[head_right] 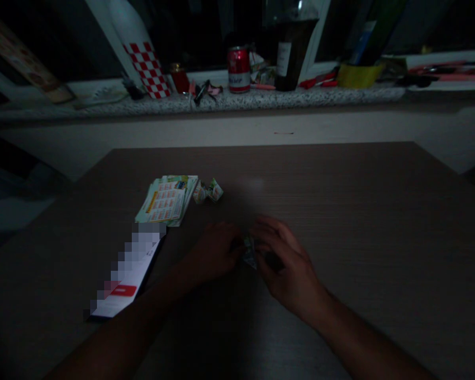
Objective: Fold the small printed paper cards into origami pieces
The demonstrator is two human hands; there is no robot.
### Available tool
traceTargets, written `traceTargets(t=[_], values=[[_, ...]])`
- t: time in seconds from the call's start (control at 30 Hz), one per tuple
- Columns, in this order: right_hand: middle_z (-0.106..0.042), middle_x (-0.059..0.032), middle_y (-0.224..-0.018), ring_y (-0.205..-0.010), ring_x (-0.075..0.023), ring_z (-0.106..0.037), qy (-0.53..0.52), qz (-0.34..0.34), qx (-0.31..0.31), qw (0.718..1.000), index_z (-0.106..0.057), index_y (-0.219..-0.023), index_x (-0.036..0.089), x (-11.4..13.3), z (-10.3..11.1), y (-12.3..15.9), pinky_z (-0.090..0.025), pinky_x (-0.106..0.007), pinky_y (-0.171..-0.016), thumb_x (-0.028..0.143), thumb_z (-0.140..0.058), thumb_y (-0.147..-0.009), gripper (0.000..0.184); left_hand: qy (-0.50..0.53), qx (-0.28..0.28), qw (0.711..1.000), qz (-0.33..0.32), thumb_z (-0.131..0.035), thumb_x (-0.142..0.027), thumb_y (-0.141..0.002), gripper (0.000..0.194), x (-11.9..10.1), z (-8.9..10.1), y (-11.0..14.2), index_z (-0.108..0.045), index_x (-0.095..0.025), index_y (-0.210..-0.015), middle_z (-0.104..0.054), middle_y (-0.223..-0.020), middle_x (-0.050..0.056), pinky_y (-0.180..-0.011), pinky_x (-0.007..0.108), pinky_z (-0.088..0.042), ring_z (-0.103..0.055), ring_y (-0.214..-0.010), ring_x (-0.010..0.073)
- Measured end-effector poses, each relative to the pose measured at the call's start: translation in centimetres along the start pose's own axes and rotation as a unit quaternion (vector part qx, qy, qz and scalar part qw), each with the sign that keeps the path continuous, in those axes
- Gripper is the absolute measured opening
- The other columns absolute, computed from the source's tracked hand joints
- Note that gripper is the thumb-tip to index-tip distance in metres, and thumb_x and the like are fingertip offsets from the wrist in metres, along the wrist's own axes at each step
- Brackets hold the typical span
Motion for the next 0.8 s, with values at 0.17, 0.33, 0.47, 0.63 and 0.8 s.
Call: traceTargets(t=[0.17, 0.33, 0.47, 0.63, 0.8], values=[[-0.05, -0.0096, -0.129, -0.12, -0.0238, -0.052, 0.048, 0.059, 0.031, 0.997, -0.051, -0.125, 0.027, 0.5, -0.6, 0.1, -0.051, -0.04, -0.096, 0.005, -0.053, -0.083, 0.048, -0.002, 0.009, 1.0, 0.003, -0.047, -0.025, -0.082, 0.016, -0.1, 0.0, -0.1, -0.06, -0.015, -0.086, -0.064, -0.086, 0.008, -0.076, 0.038, -0.043, -0.058, -0.085, 0.024], [-0.049, -0.0098, -0.13, -0.116, -0.0247, -0.054, 0.036, 0.026, 0.025, 0.999, -0.053, -0.124, 0.027, -0.4, -0.7, 0.1, -0.057, -0.037, -0.083, 0.006, -0.053, -0.082, 0.047, 0.002, 0.013, 1.0, 0.001, -0.047, -0.026, -0.082, 0.017, -0.1, 0.0, -0.1, -0.06, -0.016, -0.083, -0.064, -0.085, 0.007, -0.076, 0.038, -0.042, -0.057, -0.084, 0.0238], [-0.047, -0.0093, -0.132, -0.113, -0.024, -0.056, 0.02, 0.001, 0.033, 0.999, -0.053, -0.122, 0.027, -0.6, -0.8, 0.2, -0.059, -0.034, -0.078, 0.008, -0.054, -0.081, 0.046, 0.005, 0.006, 1.0, -0.001, -0.047, -0.027, -0.081, 0.017, -0.1, -0.1, -0.1, -0.06, -0.016, -0.084, -0.064, -0.085, 0.007, -0.076, 0.037, -0.042, -0.057, -0.084, 0.0234], [-0.045, -0.0091, -0.133, -0.1, -0.0194, -0.062, 0.011, -0.02, 0.042, 0.999, -0.054, -0.122, 0.027, -0.9, -0.7, 0.3, -0.059, -0.03, -0.074, 0.004, -0.055, -0.079, 0.049, 0.005, 0.003, 1.0, 0.009, -0.048, -0.029, -0.082, 0.018, -0.1, -0.1, -0.2, -0.061, -0.016, -0.084, -0.065, -0.087, 0.008, -0.076, 0.037, -0.042, -0.057, -0.087, 0.0246], [-0.046, -0.0093, -0.133, -0.106, -0.0202, -0.06, 0.024, -0.011, 0.038, 0.999, -0.054, -0.122, 0.025, -0.8, -0.7, 0.2, -0.058, -0.028, -0.076, 0.004, -0.056, -0.078, 0.049, 0.004, 0.012, 1.0, 0.009, -0.048, -0.027, -0.081, 0.017, -0.2, -0.1, -0.3, -0.061, -0.016, -0.082, -0.065, -0.085, 0.007, -0.076, 0.036, -0.042, -0.058, -0.085, 0.0238]])
Point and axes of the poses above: each hand's wrist, its own y-axis away from the middle knuckle, its own z-axis out of the back of the hand, x = y × z, the point moved 8 cm from there along -y, towards the middle knuckle
